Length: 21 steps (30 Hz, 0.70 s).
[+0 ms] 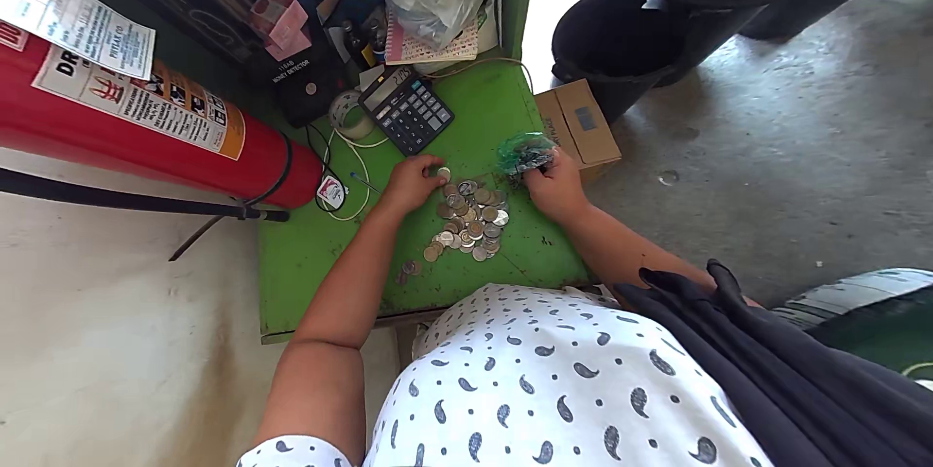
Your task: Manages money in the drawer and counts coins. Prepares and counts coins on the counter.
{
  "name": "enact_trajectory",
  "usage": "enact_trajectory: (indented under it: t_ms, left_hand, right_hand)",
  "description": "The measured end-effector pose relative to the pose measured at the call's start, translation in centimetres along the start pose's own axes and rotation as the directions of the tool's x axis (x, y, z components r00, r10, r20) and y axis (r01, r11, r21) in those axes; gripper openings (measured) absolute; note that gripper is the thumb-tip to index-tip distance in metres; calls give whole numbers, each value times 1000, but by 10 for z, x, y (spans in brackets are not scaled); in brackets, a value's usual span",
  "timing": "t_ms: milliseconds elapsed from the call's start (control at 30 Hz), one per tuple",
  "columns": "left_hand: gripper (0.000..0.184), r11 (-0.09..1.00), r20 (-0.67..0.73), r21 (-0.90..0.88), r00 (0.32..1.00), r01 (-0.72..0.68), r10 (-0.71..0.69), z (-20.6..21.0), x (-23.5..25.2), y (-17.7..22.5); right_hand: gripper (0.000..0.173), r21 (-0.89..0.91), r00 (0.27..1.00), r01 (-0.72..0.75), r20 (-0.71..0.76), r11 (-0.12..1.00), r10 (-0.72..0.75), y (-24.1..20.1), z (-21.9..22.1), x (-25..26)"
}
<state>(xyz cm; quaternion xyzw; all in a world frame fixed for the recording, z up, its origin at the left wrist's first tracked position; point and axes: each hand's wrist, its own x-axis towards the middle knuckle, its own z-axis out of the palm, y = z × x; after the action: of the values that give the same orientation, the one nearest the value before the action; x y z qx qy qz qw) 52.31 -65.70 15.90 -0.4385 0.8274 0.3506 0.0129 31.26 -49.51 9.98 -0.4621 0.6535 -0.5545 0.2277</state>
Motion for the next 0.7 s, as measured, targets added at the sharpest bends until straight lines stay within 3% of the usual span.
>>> enact_trajectory:
  t_ms: [200, 300, 400, 467, 500, 567, 633, 700]
  left_hand:
    - [27, 999, 77, 31, 997, 18, -20, -3, -2, 2]
    - [17, 961, 60, -277, 998, 16, 0, -4, -4, -12]
    - [4, 708, 58, -697, 993, 116, -105, -1, -11, -18]
    - [16, 610, 98, -776, 986, 158, -132, -2, -16, -17]
    - [21, 626, 107, -765, 988, 153, -112, -2, -17, -17]
    - [34, 770, 90, -634, 996, 65, -9, 0, -18, -18]
    - [38, 944, 104, -326, 990, -53, 92, 0, -16, -14]
    - [39, 992, 146, -30, 981, -127, 130, 0, -14, -6]
  right_hand:
    - [29, -5, 1000, 2, 8, 1000, -2, 1, 0, 0]
    - [30, -7, 1000, 4, 4, 1000, -4, 1, 0, 0]
    - [30, -5, 1000, 5, 0, 1000, -5, 3, 1, 0]
    - [30, 1, 1000, -2, 3, 1000, 2, 2, 1, 0]
    - [30, 4, 1000, -5, 1, 1000, 5, 2, 1, 0]
    - [30, 14, 1000, -12, 5, 1000, 12, 3, 1, 0]
    - [30, 19, 1000, -11, 10, 1000, 11, 3, 0, 1]
    - [29, 14, 1000, -3, 12, 1000, 3, 1, 0, 1]
